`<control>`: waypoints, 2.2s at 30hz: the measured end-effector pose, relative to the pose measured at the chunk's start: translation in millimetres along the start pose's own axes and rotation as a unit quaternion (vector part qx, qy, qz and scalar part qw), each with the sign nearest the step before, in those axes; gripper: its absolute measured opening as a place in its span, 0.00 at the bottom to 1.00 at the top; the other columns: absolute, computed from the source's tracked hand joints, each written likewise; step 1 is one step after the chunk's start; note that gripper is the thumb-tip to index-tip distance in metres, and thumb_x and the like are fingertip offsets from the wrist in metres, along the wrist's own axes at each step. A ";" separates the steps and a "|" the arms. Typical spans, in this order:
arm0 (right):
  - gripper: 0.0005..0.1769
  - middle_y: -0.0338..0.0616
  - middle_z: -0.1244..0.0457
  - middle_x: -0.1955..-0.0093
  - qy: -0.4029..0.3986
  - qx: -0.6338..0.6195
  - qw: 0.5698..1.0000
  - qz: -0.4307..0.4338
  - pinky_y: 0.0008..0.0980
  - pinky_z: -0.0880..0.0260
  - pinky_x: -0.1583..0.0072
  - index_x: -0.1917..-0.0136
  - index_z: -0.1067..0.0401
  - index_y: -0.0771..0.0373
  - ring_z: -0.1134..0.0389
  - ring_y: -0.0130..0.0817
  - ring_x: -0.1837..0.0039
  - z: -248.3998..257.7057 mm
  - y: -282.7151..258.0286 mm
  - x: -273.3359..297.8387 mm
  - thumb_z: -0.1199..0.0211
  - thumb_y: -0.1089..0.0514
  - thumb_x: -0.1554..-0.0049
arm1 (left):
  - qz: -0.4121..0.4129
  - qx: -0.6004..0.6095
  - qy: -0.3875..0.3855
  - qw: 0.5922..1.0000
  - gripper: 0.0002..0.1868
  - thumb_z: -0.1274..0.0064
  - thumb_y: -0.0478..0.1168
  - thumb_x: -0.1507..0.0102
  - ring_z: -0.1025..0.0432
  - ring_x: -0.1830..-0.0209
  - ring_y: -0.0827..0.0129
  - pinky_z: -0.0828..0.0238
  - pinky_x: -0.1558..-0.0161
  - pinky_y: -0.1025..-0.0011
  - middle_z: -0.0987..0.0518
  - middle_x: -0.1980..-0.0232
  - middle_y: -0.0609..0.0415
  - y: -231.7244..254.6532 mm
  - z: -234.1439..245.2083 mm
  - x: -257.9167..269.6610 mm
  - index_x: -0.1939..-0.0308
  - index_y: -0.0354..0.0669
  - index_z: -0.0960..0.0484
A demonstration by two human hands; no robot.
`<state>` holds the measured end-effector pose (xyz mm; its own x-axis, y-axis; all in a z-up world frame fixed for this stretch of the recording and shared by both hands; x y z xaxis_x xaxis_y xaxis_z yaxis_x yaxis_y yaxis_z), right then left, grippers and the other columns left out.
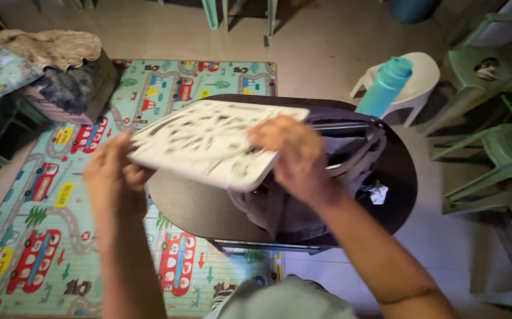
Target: The person unzips a gray duffel bag on a table, places a notebook and a laptop inside, adds a charger and a small item, then zips the compartments closed and adjusts the bag on the table.
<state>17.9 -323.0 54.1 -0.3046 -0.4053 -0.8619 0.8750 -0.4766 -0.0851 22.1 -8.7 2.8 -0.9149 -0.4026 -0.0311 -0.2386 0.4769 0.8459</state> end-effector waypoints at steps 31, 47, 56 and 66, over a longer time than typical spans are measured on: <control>0.15 0.51 0.33 0.62 -0.093 0.112 0.945 -0.293 0.42 0.35 0.58 0.47 0.27 0.64 0.32 0.49 0.62 119.7 111.9 6.3 0.31 0.51 0.38 | -0.267 -0.574 -0.275 0.724 0.13 0.36 0.36 0.46 0.21 0.63 0.48 0.25 0.58 0.59 0.16 0.62 0.42 -169.6 -146.7 -117.8 0.57 0.47 0.09; 0.06 0.48 0.30 0.60 -0.252 0.169 0.946 -0.111 0.53 0.33 0.58 0.53 0.28 0.58 0.29 0.54 0.58 51.6 132.0 -7.7 0.37 0.60 0.46 | -0.114 -0.500 -0.307 0.802 0.14 0.30 0.38 0.49 0.20 0.69 0.69 0.25 0.60 0.71 0.13 0.66 0.46 -153.6 -144.7 -122.7 0.61 0.39 0.10; 0.11 0.51 0.31 0.63 -0.375 0.137 0.902 -0.165 0.54 0.32 0.55 0.57 0.25 0.58 0.29 0.55 0.55 -12.0 164.5 12.5 0.32 0.49 0.48 | -0.140 -0.495 -0.298 0.804 0.14 0.29 0.39 0.47 0.20 0.69 0.69 0.25 0.60 0.72 0.13 0.66 0.47 -163.9 -140.6 -128.7 0.60 0.37 0.10; 0.16 0.52 0.30 0.55 -0.525 0.127 0.812 -0.223 0.55 0.33 0.50 0.50 0.27 0.58 0.29 0.55 0.48 -42.8 177.9 22.6 0.44 0.45 0.37 | -0.162 -0.487 -0.277 0.812 0.14 0.29 0.39 0.47 0.19 0.69 0.67 0.24 0.61 0.71 0.14 0.65 0.46 -170.7 -140.2 -127.8 0.61 0.36 0.11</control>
<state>182.8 -383.5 -1.9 -0.8389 -0.5266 0.1377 0.5249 -0.8496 -0.0511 225.5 -148.1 -63.0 -0.9262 0.1577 -0.3425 -0.3714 -0.5373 0.7572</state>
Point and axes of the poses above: each hand's wrist, its own x-axis away from the middle knuckle, its own z-axis out of the back of the hand, y = z × x, the point moved 1 cm from there along -x, towards the middle knuckle
